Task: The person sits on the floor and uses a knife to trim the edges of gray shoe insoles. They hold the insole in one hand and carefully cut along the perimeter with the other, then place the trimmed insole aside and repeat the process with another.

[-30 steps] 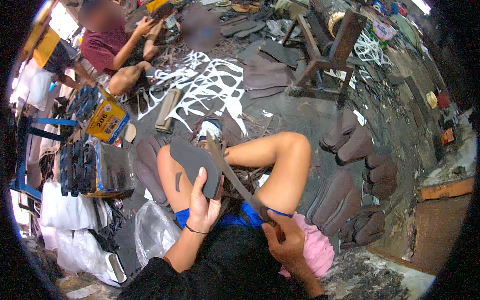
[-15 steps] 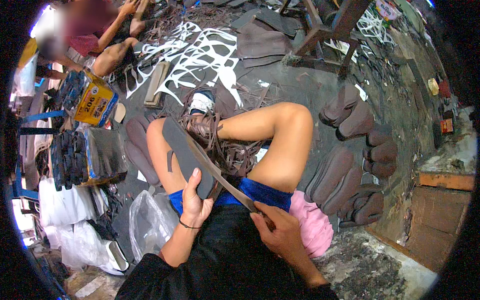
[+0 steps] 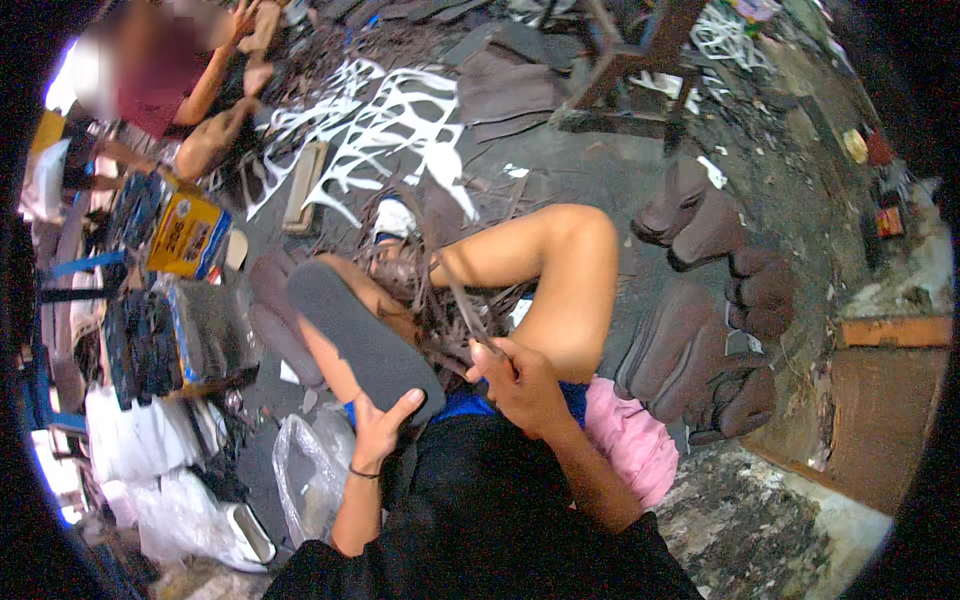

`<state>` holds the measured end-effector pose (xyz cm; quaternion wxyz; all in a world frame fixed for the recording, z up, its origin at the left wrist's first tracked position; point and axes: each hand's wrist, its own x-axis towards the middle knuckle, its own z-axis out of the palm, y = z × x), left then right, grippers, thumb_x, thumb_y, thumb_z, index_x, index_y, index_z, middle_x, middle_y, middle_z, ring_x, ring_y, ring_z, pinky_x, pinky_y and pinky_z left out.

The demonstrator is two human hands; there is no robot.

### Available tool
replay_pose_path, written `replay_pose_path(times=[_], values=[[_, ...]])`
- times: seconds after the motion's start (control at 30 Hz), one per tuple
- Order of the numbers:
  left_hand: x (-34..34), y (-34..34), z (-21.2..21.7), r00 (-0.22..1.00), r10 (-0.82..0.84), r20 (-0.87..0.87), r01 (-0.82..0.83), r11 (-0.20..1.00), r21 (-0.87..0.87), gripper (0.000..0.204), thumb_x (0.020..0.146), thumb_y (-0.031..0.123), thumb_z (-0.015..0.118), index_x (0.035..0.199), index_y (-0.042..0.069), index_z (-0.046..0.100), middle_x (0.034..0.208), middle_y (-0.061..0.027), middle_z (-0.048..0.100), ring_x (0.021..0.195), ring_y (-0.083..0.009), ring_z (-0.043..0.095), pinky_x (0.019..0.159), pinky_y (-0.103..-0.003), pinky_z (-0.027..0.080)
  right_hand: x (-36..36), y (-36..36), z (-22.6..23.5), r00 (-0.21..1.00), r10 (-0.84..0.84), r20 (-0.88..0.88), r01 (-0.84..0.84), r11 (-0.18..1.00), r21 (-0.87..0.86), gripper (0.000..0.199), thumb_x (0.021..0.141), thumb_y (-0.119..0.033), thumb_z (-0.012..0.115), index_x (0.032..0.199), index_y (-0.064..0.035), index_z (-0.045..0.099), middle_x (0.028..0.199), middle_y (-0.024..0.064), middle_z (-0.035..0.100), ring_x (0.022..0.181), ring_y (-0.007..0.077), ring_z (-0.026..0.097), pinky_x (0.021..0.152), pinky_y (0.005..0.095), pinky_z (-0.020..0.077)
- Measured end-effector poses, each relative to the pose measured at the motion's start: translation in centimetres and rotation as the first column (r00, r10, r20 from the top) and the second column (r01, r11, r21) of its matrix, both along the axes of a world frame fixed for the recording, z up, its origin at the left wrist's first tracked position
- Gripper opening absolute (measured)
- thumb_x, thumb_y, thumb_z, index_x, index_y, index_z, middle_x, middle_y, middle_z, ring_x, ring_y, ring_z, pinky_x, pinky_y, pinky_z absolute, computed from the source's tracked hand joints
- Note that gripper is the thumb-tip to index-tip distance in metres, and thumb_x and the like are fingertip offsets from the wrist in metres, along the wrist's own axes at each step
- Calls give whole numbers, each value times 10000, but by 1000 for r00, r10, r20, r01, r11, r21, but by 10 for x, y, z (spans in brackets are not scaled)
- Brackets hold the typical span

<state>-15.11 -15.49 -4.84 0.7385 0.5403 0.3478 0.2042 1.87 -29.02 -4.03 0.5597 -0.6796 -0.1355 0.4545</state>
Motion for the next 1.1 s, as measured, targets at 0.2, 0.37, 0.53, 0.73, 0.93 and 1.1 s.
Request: replay_pose_path(times=[0.2, 0.37, 0.53, 0.73, 0.93, 1.1], values=[[34, 52, 21, 883, -430, -187, 398, 477, 784, 299, 710, 35, 781, 1003, 83, 748, 1165, -119, 706, 1241, -351, 577, 1095, -514, 389, 24, -17, 17, 920, 1, -392, 65, 986, 156, 513, 1017, -377, 560, 1377, -11, 541, 863, 72, 709, 486, 52, 465, 439, 218, 404], [52, 54, 42, 860, -484, -163, 349, 325, 879, 314, 675, 101, 801, 983, 146, 754, 1262, -71, 641, 1354, -359, 458, 1147, -558, 320, 7, -8, 10, 963, 6, -269, 39, 986, 162, 360, 950, -250, 686, 1232, -36, 621, 691, -38, 576, 511, 43, 478, 464, 212, 394], [45, 65, 35, 882, -427, -197, 311, 213, 926, 305, 634, 108, 791, 934, 146, 755, 1223, -82, 655, 1332, -371, 472, 1143, -595, 303, 1, 5, 26, 998, -62, -4, 62, 998, -4, 173, 932, -219, 704, 928, -54, 651, 675, -43, 583, 568, 45, 525, 518, 216, 408], [35, 86, 35, 976, -187, -113, 149, 191, 970, 285, 651, 163, 804, 931, 166, 751, 1198, -77, 660, 1288, -364, 512, 1135, -589, 320, -3, -13, 30, 991, 38, 125, -41, 999, 20, 288, 918, -241, 733, 1082, -10, 683, 823, -8, 649, 783, 76, 593, 734, 250, 489], [58, 73, 30, 985, -34, -167, 169, 57, 984, 562, 753, 223, 764, 1255, 25, 608, 1375, -214, 548, 1310, -397, 488, 1120, -510, 342, -5, -42, 15, 993, -89, -81, 102, 977, 185, 417, 894, -296, 771, 1135, 23, 651, 866, -6, 656, 813, 67, 594, 741, 229, 489], [51, 80, -11, 974, -66, -219, 228, 237, 944, 630, 864, 56, 722, 1419, -23, 435, 1476, -228, 438, 1374, -374, 417, 1155, -460, 304, 40, -91, 30, 717, -696, 36, 695, 718, 37, 338, 883, -322, 776, 1081, -70, 670, 635, -61, 538, 483, 28, 464, 427, 226, 378]])
